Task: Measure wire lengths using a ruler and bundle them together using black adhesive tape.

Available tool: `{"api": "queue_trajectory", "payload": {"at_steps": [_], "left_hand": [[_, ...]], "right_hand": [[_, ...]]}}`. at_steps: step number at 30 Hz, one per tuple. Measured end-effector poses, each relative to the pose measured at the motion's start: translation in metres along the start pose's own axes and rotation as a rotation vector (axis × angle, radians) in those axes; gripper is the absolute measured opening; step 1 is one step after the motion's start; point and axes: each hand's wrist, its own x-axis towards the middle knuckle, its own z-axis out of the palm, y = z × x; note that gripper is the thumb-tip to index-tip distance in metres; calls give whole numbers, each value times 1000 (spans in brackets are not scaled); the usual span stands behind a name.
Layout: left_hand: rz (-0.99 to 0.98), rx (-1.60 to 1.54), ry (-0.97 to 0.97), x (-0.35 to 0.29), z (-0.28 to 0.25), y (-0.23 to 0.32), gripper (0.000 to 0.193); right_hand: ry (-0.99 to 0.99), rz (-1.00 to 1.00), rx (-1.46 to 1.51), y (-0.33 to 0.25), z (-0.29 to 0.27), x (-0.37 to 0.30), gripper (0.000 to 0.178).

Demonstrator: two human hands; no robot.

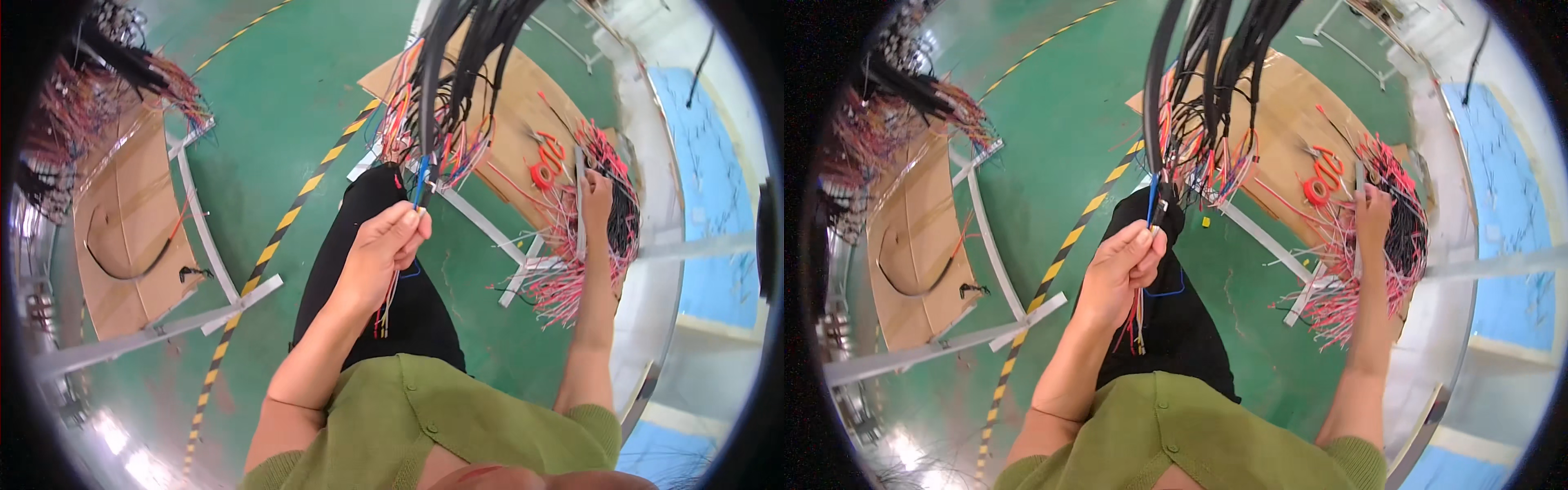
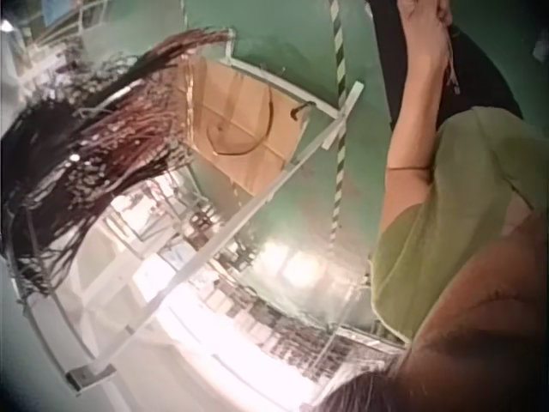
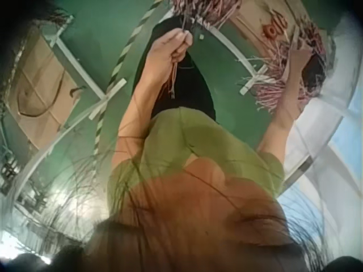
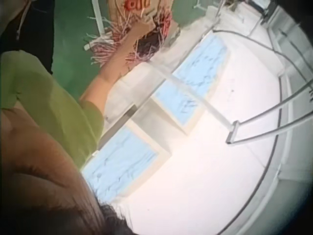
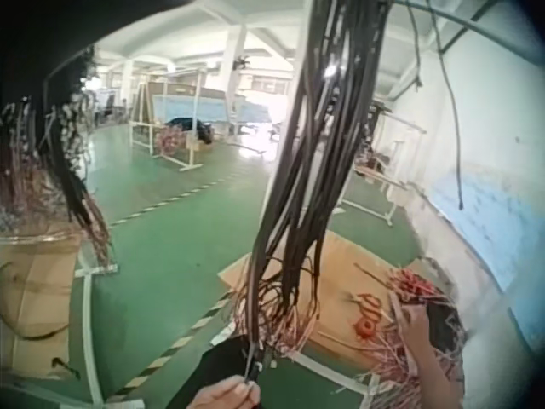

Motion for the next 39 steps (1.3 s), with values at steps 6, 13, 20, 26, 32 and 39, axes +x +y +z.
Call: {"api": "queue_trajectory", "payload": {"at_steps": [6,13,20,26,32,39], "left_hand": [[-246,-332,-229,-23,-6,13,25],[-271,-573,-309,-44,-30,22,26],[-102,-419,-180,-56,-54,32,28],[170,33,-12,-53,-63,28,31],[177,192,4,-46,-64,25,31],[239,166,21,-46,-49,15,29]], "right_hand": [[-769,12,1616,-290,-79,-19,32],[-1053,23,1895,-361,-62,-17,40],[-980,-86,1614,-396,-71,-5,18],[-1023,-32,1334,-416,-87,8,17],[-1034,-68,1219,-410,-93,11,20],[-1007,37,1307,-397,-102,-3,24]]}}
